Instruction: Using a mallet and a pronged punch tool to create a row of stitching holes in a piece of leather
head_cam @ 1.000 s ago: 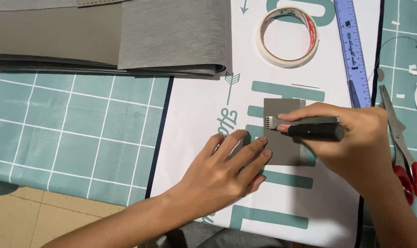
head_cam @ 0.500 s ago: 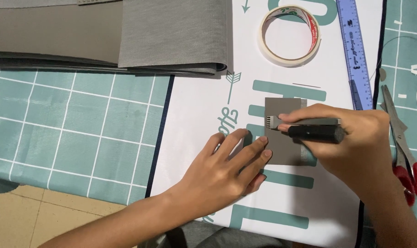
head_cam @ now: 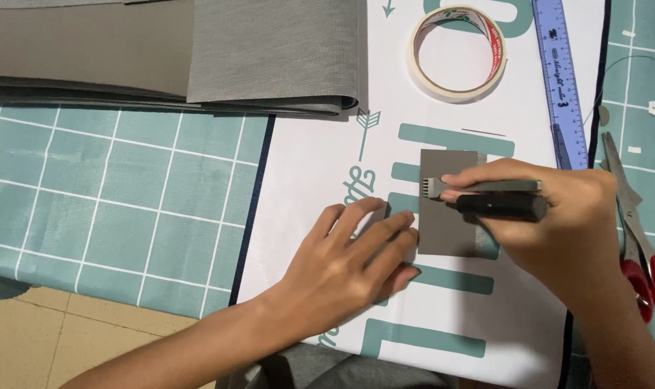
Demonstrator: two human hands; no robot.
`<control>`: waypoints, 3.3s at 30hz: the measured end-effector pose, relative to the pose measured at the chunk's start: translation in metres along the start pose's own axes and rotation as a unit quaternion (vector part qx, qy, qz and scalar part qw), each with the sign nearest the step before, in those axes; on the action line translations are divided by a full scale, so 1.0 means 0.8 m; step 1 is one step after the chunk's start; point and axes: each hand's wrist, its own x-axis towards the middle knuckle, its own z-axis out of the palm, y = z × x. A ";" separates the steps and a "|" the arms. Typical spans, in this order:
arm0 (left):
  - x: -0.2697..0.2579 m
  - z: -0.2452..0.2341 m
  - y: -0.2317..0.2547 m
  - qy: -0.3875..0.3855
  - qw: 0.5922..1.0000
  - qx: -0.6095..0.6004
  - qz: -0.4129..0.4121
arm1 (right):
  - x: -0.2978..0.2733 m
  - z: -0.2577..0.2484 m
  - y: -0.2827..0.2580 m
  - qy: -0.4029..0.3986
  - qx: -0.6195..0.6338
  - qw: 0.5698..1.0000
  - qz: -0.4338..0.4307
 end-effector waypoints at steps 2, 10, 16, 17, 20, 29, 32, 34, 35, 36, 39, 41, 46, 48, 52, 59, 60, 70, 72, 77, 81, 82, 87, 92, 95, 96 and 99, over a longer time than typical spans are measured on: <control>0.001 0.001 0.000 0.019 1.000 -0.005 -0.010 | 0.002 -0.002 -0.003 0.002 0.025 0.999 0.025; 0.030 0.003 -0.041 -0.058 0.997 0.039 -0.026 | 0.009 -0.041 -0.002 -0.018 0.043 0.959 0.280; 0.094 0.024 -0.112 -0.041 0.951 0.111 0.285 | -0.021 -0.054 0.049 0.036 0.070 0.974 0.214; 0.102 0.029 -0.118 -0.006 0.934 0.085 0.346 | -0.023 -0.055 0.051 0.055 0.087 0.969 0.226; 0.104 0.034 -0.125 0.005 0.921 0.043 0.387 | -0.014 -0.053 0.046 0.076 0.125 0.941 0.307; 0.101 0.037 -0.114 0.053 0.942 -0.108 0.315 | -0.012 -0.057 0.040 0.097 0.204 0.937 0.268; 0.101 0.022 -0.095 0.062 0.950 -0.226 0.206 | -0.021 -0.058 0.061 0.093 0.254 0.927 0.259; 0.099 0.009 -0.087 0.018 0.943 -0.295 0.150 | -0.028 -0.059 0.076 0.091 0.267 0.929 0.240; 0.099 0.003 -0.083 -0.027 0.927 -0.362 0.093 | -0.032 -0.060 0.084 0.088 0.281 0.930 0.221; 0.100 0.000 -0.078 -0.027 0.927 -0.362 0.093 | -0.032 -0.060 0.085 0.088 0.281 0.930 0.221; 0.103 -0.003 -0.065 -0.060 0.870 -0.481 -0.094 | -0.032 -0.063 0.088 0.099 0.319 0.903 0.270; 0.102 0.000 -0.062 -0.123 0.838 -0.476 -0.239 | -0.033 -0.067 0.091 0.065 0.282 0.927 0.238; 0.093 0.004 -0.062 -0.148 0.911 -0.386 -0.003 | -0.033 -0.068 0.087 0.078 0.299 0.920 0.243; 0.086 0.014 -0.055 -0.146 0.931 -0.323 0.089 | -0.032 -0.070 0.084 0.091 0.298 0.916 0.254; 0.070 0.026 -0.036 -0.153 0.954 -0.161 0.202 | -0.032 -0.073 0.080 0.088 0.292 0.926 0.223; 0.078 0.025 -0.062 -0.114 0.966 -0.171 0.157 | -0.027 -0.071 0.071 0.094 0.266 0.930 0.235; 0.076 0.028 -0.071 -0.114 0.967 -0.169 0.155 | -0.023 -0.071 0.061 0.093 0.267 0.930 0.233; 0.033 0.000 -0.023 -0.040 0.990 -0.032 0.129 | 0.008 -0.067 0.005 -0.071 0.158 0.935 0.311; 0.021 0.002 -0.005 -0.053 0.989 -0.004 0.138 | -0.001 -0.059 0.013 -0.055 0.224 0.938 0.261; 0.024 0.001 0.017 -0.135 0.970 0.070 0.189 | 0.000 -0.056 0.018 -0.085 0.141 0.981 0.108; 0.022 0.001 0.008 -0.130 0.972 0.050 0.192 | -0.009 -0.053 0.029 -0.047 0.089 0.988 0.114; 0.023 -0.002 0.003 -0.113 0.973 0.000 0.200 | -0.009 -0.054 0.029 -0.062 0.083 0.990 0.092; 0.022 -0.014 -0.012 -0.082 0.969 -0.089 0.216 | -0.004 -0.051 0.017 -0.087 0.092 0.983 0.130; 0.024 -0.017 -0.010 -0.068 0.973 -0.055 0.215 | -0.004 -0.050 0.015 -0.063 0.079 0.990 0.093; 0.018 -0.012 -0.003 -0.073 0.973 -0.026 0.216 | -0.004 -0.046 0.021 -0.053 0.077 0.996 0.012; 0.018 -0.012 -0.002 -0.073 0.974 -0.026 0.215 | -0.005 -0.044 0.022 -0.054 0.077 0.996 0.011; 0.018 -0.013 -0.001 -0.054 0.975 -0.011 0.217 | -0.009 -0.040 0.025 -0.064 0.065 0.996 0.000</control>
